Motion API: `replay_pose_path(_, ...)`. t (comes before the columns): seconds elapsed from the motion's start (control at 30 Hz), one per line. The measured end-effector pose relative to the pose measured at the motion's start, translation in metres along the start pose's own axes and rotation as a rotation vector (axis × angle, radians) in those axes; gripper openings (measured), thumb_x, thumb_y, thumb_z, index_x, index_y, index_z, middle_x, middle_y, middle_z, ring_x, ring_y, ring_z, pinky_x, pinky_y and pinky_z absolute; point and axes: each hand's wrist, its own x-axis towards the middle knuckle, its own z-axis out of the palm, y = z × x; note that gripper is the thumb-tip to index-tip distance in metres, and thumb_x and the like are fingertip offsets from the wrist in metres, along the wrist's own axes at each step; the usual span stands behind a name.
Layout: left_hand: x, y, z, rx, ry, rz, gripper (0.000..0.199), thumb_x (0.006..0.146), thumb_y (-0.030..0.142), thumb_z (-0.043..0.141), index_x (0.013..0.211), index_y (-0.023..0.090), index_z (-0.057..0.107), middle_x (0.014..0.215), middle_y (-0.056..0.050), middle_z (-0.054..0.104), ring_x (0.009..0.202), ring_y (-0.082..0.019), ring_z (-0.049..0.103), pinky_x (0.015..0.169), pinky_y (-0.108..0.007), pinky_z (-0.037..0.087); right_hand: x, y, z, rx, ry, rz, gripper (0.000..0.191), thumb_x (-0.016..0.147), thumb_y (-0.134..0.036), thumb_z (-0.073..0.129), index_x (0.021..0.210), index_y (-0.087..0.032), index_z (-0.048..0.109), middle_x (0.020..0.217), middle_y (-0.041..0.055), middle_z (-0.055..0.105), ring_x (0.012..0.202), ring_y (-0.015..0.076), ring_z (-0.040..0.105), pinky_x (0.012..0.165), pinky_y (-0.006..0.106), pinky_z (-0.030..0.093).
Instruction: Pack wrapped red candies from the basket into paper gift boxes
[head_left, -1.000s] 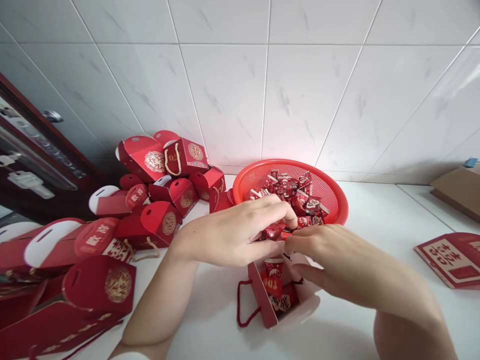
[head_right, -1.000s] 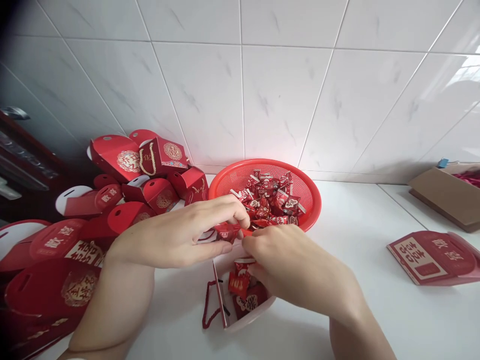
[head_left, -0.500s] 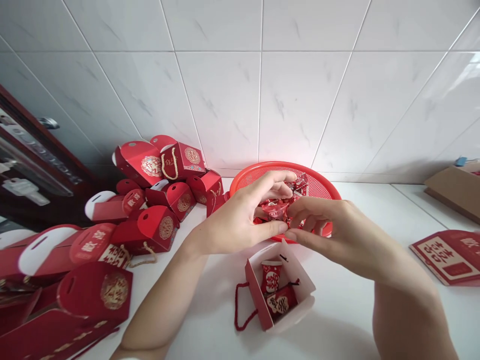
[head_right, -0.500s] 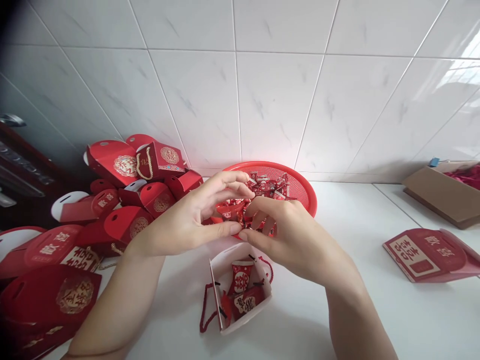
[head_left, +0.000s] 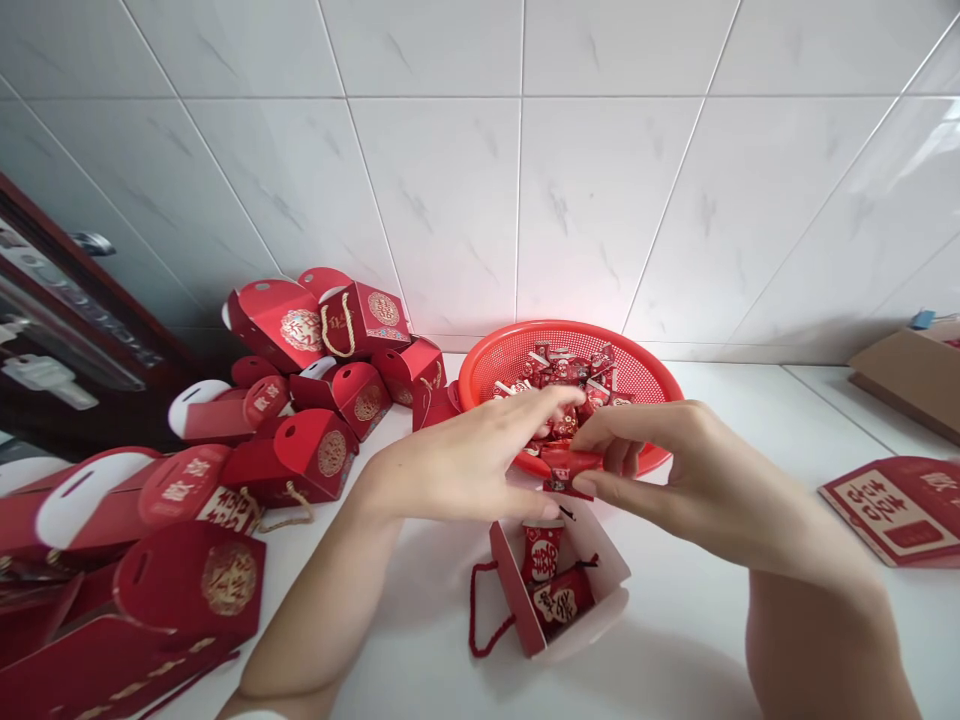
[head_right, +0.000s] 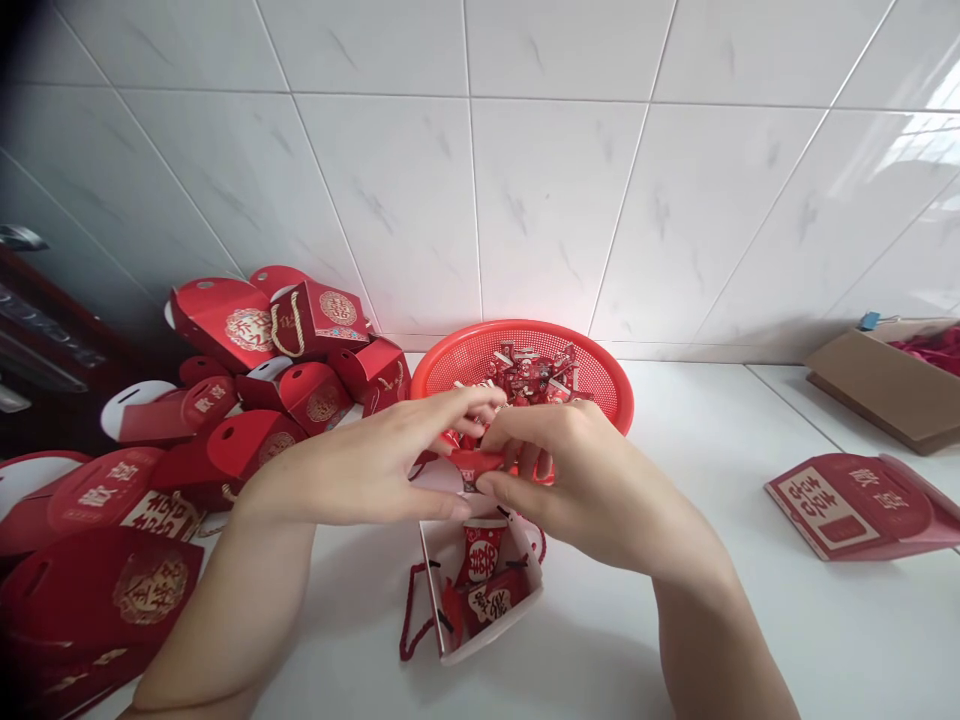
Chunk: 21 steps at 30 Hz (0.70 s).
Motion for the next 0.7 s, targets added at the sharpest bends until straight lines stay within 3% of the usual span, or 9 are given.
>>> replay_pose_path(0.07, 0.002, 0.0, -0.001, 0.106, -0.146, -0.093, 0.052, 0.085, 0.03, 0.073, 0.132, 0.023, 0.054, 0.115, -0.007, 0.071, 0.104, -0.027, 0.069, 0.081, -0.034, 0.054, -0.002, -0.001, 0.0, -0.051, -0.032, -0.014, 0.013, 0.089, -0.011, 0.065, 0.088, -0.021, 0.074, 0.078, -0.0011, 0.075, 0.068, 0.0135, 0.064, 0.064, 0.025, 0.05)
replay_pose_path(0.13, 0.004, -0.001, -0.001, 0.174, -0.297, -0.142, 0.024, 0.086, 0.021, 0.066, 0.109, 0.02, 0.059, 0.091, -0.001, 0.07, 0.081, -0.021, 0.067, 0.067, -0.028, 0.048, -0.003, -0.001, 0.002, -0.11, -0.082, -0.034, 0.016, 0.086, -0.007, 0.065, 0.087, -0.021, 0.072, 0.077, -0.0019, 0.074, 0.067, 0.0129, 0.063, 0.063, 0.024, 0.048)
replay_pose_path(0.2, 0.006, -0.002, 0.0, 0.222, -0.367, -0.127, 0.011, 0.086, 0.012, 0.06, 0.093, 0.02, 0.056, 0.081, 0.001, 0.066, 0.071, -0.017, 0.062, 0.062, -0.026, 0.043, -0.004, -0.002, 0.006, -0.186, -0.146, -0.043, 0.017, 0.084, -0.006, 0.064, 0.086, -0.021, 0.071, 0.076, -0.0009, 0.073, 0.066, 0.0138, 0.063, 0.06, 0.024, 0.045)
replay_pose_path(0.4, 0.005, -0.004, 0.0, 0.25, -0.329, -0.034, 0.017, 0.088, 0.007, 0.055, 0.095, 0.021, 0.05, 0.076, 0.003, 0.064, 0.068, -0.016, 0.059, 0.056, -0.025, 0.035, -0.006, -0.006, 0.024, -0.411, -0.309, -0.042, 0.015, 0.083, -0.006, 0.064, 0.087, -0.019, 0.07, 0.074, 0.0016, 0.068, 0.066, 0.0161, 0.059, 0.058, 0.027, 0.035)
replay_pose_path(0.53, 0.004, -0.006, 0.001, 0.241, -0.342, -0.009, 0.021, 0.085, 0.003, 0.055, 0.091, 0.021, 0.047, 0.081, 0.002, 0.064, 0.07, -0.015, 0.059, 0.058, -0.025, 0.036, -0.002, -0.008, 0.036, -0.428, -0.347, -0.126, 0.016, 0.083, -0.003, 0.063, 0.08, -0.018, 0.067, 0.079, 0.0011, 0.067, 0.065, 0.0138, 0.053, 0.057, 0.027, 0.029)
replay_pose_path(0.7, 0.006, -0.006, 0.002, 0.269, -0.363, -0.001, 0.024, 0.084, 0.0, 0.055, 0.08, 0.021, 0.044, 0.076, 0.002, 0.062, 0.066, -0.015, 0.057, 0.057, -0.027, 0.036, 0.009, -0.009, 0.044, -0.525, -0.432, -0.238, 0.02, 0.081, 0.003, 0.063, 0.075, -0.016, 0.066, 0.079, 0.0029, 0.068, 0.069, 0.0152, 0.054, 0.06, 0.029, 0.031)
